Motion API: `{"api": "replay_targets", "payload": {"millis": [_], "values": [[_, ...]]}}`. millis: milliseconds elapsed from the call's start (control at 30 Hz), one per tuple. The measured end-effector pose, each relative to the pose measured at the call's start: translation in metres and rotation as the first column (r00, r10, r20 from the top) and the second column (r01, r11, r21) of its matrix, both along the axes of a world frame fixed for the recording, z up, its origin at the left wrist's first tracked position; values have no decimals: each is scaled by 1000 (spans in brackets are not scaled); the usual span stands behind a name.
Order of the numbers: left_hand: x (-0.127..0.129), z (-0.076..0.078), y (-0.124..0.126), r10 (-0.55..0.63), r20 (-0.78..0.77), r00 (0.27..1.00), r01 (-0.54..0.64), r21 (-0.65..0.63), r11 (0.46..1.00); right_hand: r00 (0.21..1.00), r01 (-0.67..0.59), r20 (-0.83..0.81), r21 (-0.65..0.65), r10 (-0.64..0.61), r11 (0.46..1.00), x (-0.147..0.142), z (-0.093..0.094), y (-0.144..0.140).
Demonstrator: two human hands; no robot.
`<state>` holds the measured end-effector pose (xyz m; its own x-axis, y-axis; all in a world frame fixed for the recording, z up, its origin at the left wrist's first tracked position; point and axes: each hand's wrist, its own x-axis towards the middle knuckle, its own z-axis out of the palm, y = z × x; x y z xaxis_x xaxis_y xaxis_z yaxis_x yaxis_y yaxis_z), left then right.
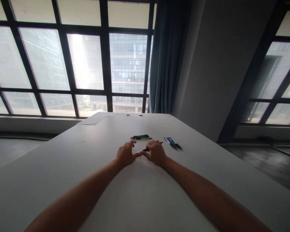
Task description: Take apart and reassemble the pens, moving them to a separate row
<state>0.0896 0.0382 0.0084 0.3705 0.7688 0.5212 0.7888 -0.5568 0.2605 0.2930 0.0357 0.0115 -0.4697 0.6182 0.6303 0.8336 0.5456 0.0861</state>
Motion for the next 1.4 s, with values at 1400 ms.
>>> {"api": "replay_targets", "payload": {"millis": [1400], "values": [[2,5,-5,19,-139,990,-17,16,1000,977,-137,176,86,120,987,5,13,-1]]}}
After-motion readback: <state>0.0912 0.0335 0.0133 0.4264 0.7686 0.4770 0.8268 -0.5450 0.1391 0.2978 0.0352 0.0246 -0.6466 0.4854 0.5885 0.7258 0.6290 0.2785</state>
